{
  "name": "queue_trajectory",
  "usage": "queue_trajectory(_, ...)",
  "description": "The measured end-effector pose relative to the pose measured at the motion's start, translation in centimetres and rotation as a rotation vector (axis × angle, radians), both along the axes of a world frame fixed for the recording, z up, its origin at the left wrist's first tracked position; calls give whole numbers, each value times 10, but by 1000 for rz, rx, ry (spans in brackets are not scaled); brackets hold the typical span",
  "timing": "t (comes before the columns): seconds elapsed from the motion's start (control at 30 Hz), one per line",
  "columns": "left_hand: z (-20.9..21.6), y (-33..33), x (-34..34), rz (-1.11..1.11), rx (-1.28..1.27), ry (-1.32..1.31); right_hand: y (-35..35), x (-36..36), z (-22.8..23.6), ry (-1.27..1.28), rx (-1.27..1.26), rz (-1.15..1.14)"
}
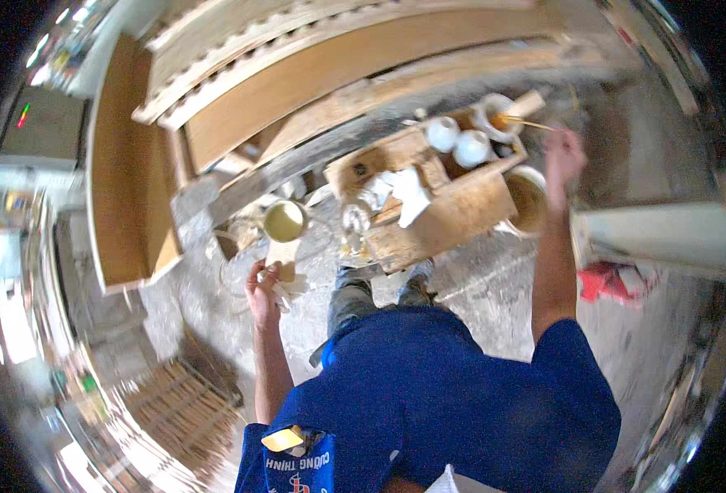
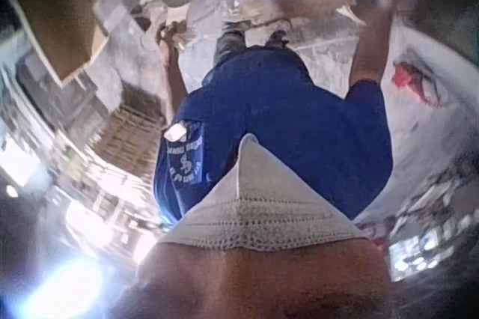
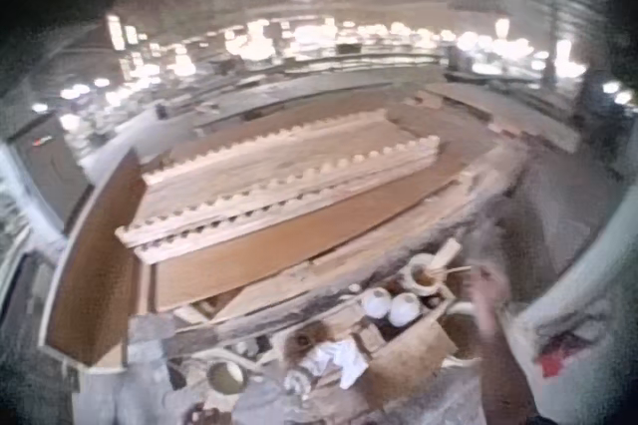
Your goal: The person picks up a wooden cup containing a yellowish liquid, pours additional liquid from two plastic bottles into it, and then uses a power drill with a mixing attachment to stir the contents. The person then wipes the cup with a cloth and places it on a wooden rack.
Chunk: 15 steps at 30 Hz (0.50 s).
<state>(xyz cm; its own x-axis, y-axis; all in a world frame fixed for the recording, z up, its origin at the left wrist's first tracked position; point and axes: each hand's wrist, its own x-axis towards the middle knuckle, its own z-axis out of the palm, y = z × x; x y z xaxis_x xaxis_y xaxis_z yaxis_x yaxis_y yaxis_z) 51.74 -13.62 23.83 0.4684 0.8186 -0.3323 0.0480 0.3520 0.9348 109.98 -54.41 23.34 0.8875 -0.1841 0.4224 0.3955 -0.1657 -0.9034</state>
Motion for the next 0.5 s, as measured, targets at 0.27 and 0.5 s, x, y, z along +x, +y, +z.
queue_trajectory(0.27, 77, -147, -130, 288, -26, 73, -12, -40, 30, 131, 158, 160)
queue_trajectory(0.5, 88, -237, -232, 573, 11, 39, -33, -40, 19, 184, -264, 68)
